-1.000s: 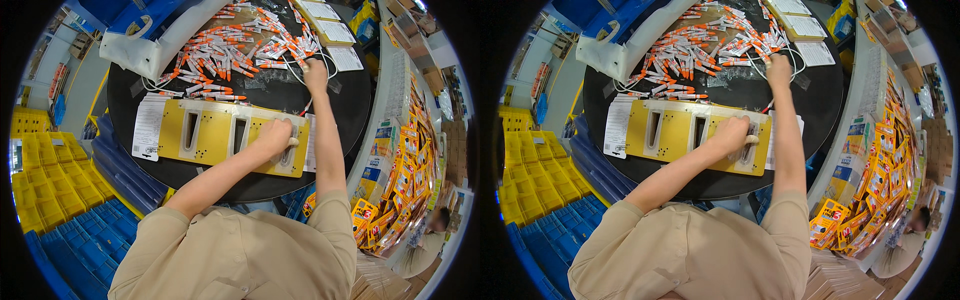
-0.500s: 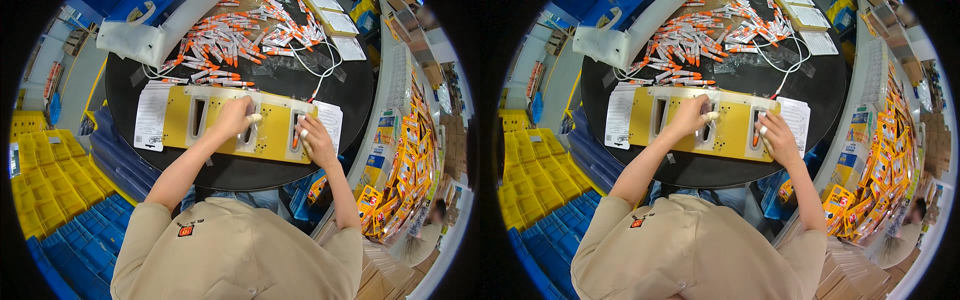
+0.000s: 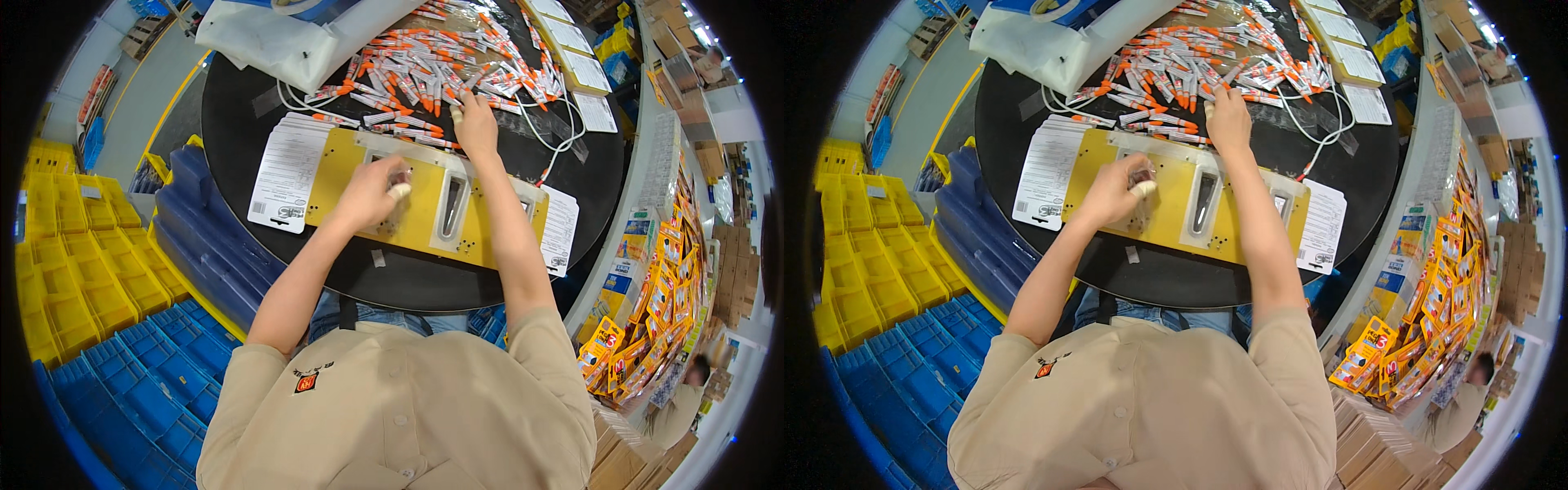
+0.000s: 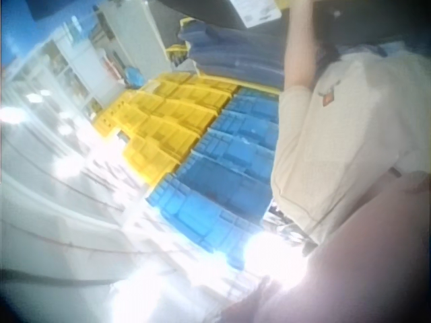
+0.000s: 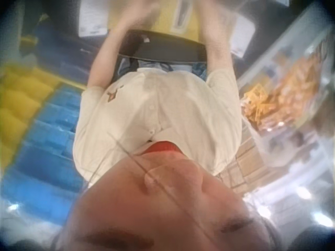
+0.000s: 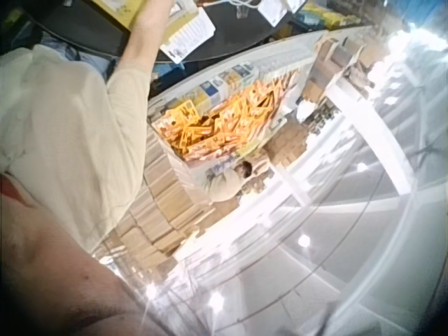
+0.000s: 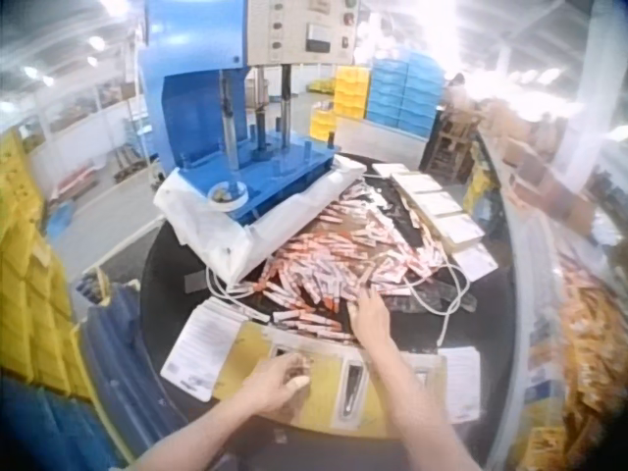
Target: The person repeatedly places small orange-handled knives into a yellow cardboard packaging tray, then flips the tray to show the back and sets it aside. The process is repeated multiple times with new trays.
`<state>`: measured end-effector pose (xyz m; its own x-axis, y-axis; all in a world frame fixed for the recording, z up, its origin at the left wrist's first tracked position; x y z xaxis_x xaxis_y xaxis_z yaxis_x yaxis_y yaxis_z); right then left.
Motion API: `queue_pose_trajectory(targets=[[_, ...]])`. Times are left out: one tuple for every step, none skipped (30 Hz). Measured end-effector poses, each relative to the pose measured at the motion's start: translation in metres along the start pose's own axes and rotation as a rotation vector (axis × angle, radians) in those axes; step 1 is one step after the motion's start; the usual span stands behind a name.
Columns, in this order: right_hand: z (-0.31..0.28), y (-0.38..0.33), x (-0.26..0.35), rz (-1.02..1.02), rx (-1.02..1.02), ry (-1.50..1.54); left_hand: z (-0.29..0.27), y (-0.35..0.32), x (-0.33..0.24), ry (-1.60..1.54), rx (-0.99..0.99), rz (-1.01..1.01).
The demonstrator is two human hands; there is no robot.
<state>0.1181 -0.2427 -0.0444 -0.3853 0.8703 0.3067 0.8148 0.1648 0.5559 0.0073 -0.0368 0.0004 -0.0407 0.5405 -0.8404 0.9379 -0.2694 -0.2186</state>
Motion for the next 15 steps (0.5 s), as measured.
queue_pose_trajectory(targets=[[0.018,0.009,-0.006,0.094,0.101,-0.041,-0.008,0.001,0.004,-0.023,-0.038,-0.008],[0.029,0.019,-0.011,0.153,0.17,-0.08,-0.013,0.005,0.009,0.076,-0.05,-0.047],[0.034,0.022,-0.016,0.255,0.299,-0.118,-0.017,0.009,0.012,0.166,-0.063,-0.073],[0.031,0.025,-0.017,0.296,0.36,-0.017,-0.022,0.013,0.014,0.254,-0.075,-0.1],[0.02,0.024,-0.013,0.288,0.358,0.015,-0.026,0.018,0.016,0.318,-0.055,-0.131],[0.004,0.02,-0.01,0.318,0.386,0.032,-0.029,0.022,0.017,0.414,-0.045,-0.147],[-0.016,0.013,-0.002,0.316,0.335,0.09,-0.034,0.025,0.017,0.51,-0.035,-0.16],[-0.033,0.001,0.002,0.417,0.391,0.207,-0.037,0.026,0.017,0.606,-0.012,-0.172],[-0.051,-0.014,0.013,0.446,0.362,0.336,-0.042,0.026,0.017,0.602,-0.019,-0.191],[-0.066,-0.029,0.026,0.413,0.347,0.362,-0.047,0.024,0.018,0.604,-0.014,-0.209],[-0.076,-0.048,0.038,0.45,0.384,0.476,-0.051,0.022,0.018,0.611,-0.029,-0.216],[-0.084,-0.063,0.049,0.451,0.398,0.434,-0.055,0.02,0.019,0.593,-0.029,-0.237],[-0.089,-0.075,0.06,0.418,0.406,0.455,-0.059,0.019,0.02,0.578,-0.047,-0.248],[-0.092,-0.085,0.068,0.414,0.464,0.391,-0.061,0.021,0.022,0.565,-0.067,-0.257],[-0.094,-0.092,0.076,0.365,0.48,0.295,-0.063,0.025,0.021,0.523,-0.123,-0.222]])
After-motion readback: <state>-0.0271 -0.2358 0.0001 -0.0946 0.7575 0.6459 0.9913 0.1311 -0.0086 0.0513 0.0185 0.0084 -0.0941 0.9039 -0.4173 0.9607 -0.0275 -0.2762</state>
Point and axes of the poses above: each hand's wrist, its own y-axis towards the middle knuckle, its own z-axis out of the palm, x = y × z, the point moved 5 cm from there along y, towards the middle knuckle, and after that the axes turned 11 degrees about -z, right-handed, at the moved point
